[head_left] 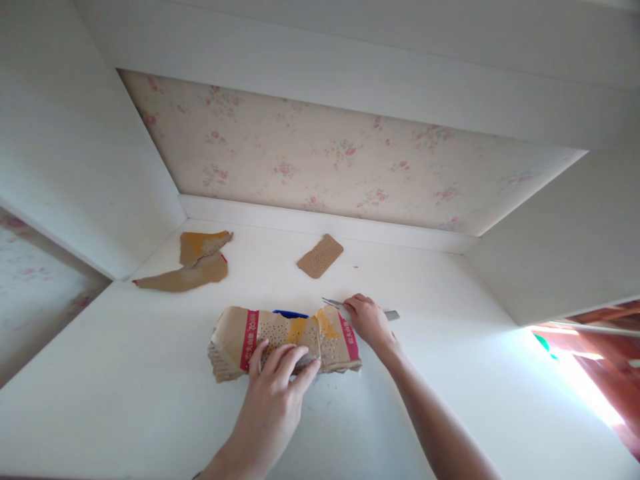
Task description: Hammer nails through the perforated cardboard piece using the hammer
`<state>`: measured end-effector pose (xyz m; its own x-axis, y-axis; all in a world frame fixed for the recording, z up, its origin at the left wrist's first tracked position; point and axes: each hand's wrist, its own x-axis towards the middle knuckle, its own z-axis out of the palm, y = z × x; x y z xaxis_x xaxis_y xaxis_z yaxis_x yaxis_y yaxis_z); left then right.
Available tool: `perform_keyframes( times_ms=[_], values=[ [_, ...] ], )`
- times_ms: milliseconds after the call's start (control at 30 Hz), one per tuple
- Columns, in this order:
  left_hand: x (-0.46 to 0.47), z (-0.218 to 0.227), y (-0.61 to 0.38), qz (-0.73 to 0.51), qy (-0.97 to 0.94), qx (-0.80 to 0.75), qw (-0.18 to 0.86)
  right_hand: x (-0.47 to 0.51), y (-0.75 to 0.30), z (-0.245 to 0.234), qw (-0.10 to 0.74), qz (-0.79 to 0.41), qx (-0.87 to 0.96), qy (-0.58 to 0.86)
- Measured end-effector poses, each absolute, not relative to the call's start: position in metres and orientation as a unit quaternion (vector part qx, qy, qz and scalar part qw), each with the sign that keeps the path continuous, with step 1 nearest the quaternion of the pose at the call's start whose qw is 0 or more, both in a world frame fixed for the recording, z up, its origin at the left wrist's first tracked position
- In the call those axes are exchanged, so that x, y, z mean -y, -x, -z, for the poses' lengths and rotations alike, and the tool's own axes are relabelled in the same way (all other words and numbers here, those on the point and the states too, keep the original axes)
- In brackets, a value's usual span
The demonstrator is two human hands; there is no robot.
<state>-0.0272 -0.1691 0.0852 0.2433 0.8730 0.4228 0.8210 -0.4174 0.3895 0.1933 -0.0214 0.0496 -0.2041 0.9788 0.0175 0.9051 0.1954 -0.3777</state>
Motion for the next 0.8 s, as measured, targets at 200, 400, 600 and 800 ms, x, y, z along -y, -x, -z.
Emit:
perform_keyframes(
  times_ms=[200, 400, 600, 800],
  values=[
    [0.171, -0.084, 0.027, -0.301, -0.787, -0.536, 0.050, 0.039, -0.203, -0.055, 0.260, -0.165, 0.704, 0.640],
    [0.170, -0.083, 0.027, -0.297, -0.790, -0.535, 0.054, 0.079, -0.191, -0.093, 0.403, -0.235, 0.639, 0.612],
    [0.171, -0.081, 0.027, -0.303, -0.789, -0.533, 0.044, 0.113, -0.155, -0.119, 0.398, -0.440, 0.625, 0.508],
    [0.171, -0.081, 0.026, -0.300, -0.788, -0.535, 0.051, 0.114, -0.143, -0.105, 0.351, -0.351, 0.698, 0.516]
  ],
)
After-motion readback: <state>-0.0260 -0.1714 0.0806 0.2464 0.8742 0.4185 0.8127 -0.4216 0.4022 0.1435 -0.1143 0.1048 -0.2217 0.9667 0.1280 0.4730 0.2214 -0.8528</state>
